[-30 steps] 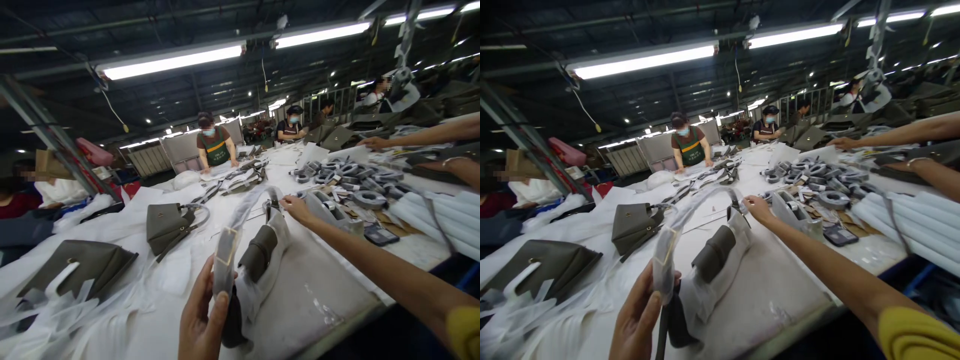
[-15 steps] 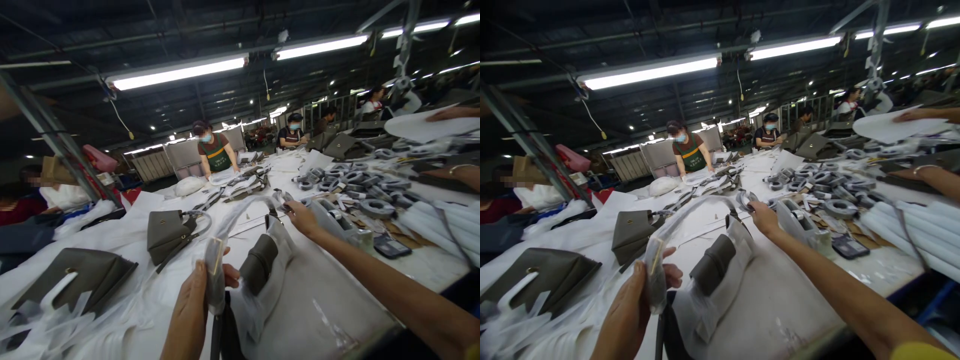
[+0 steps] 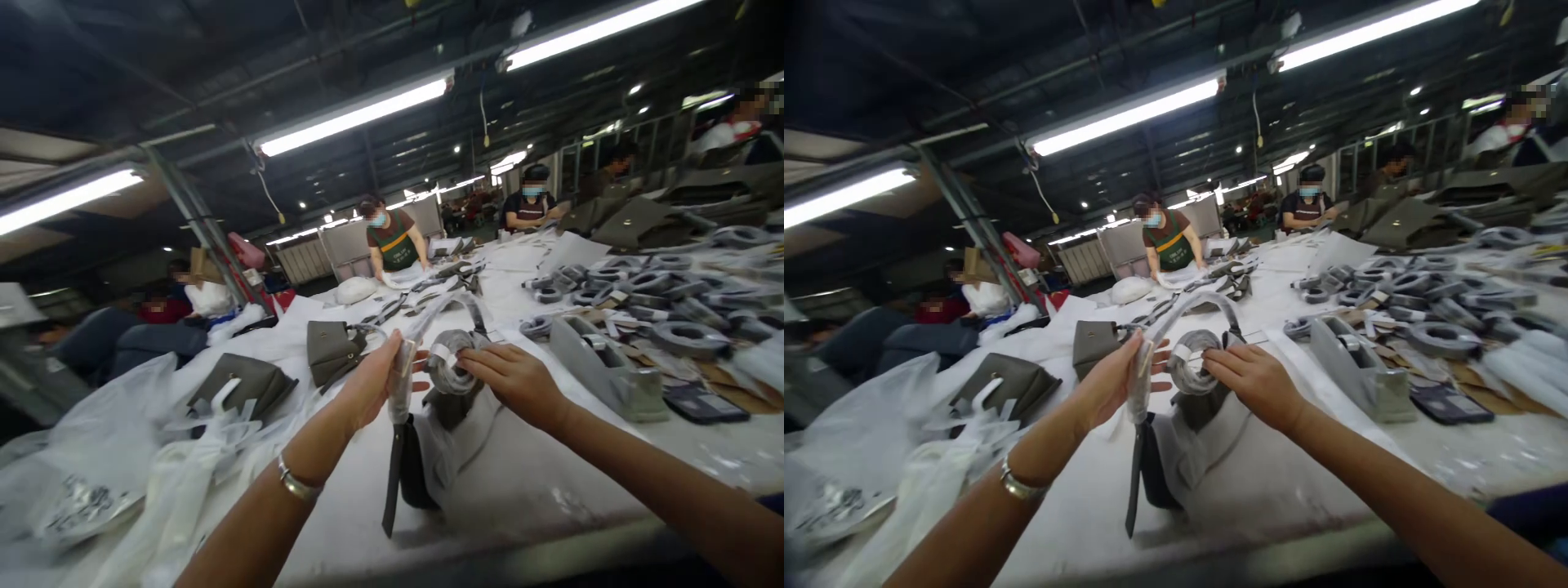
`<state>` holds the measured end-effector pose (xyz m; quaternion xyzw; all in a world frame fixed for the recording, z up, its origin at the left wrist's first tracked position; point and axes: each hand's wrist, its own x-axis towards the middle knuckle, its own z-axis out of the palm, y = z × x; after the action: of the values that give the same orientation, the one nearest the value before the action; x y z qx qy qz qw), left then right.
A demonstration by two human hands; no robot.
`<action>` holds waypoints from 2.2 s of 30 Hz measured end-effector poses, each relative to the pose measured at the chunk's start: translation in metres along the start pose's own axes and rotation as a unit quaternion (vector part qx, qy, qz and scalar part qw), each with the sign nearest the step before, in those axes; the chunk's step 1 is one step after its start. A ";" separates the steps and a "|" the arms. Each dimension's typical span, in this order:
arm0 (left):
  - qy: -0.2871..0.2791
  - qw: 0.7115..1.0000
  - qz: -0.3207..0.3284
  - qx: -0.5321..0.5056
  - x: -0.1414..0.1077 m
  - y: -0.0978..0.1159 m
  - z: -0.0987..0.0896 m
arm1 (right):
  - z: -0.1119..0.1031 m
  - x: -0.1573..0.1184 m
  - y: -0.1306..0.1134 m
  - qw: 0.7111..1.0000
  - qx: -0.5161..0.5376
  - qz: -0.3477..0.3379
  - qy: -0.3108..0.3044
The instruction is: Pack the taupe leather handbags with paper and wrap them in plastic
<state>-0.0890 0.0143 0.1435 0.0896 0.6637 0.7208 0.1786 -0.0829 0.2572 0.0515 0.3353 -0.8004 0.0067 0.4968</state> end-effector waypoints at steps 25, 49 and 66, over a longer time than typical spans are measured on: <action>-0.091 0.986 0.024 0.140 0.016 0.035 0.011 | -0.004 0.046 -0.006 0.997 -0.059 0.041 0.020; 0.137 0.984 0.079 0.077 0.013 0.043 0.041 | -0.080 -0.135 0.026 0.898 0.110 0.427 0.005; 0.169 0.983 0.058 0.047 0.008 0.023 0.027 | -0.031 -0.173 0.211 0.834 -0.019 0.513 -0.202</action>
<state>-0.0893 0.0409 0.1682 0.0131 0.7108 0.7030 0.0175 -0.1243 0.5237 -0.0031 -0.1395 -0.9401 0.1773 0.2555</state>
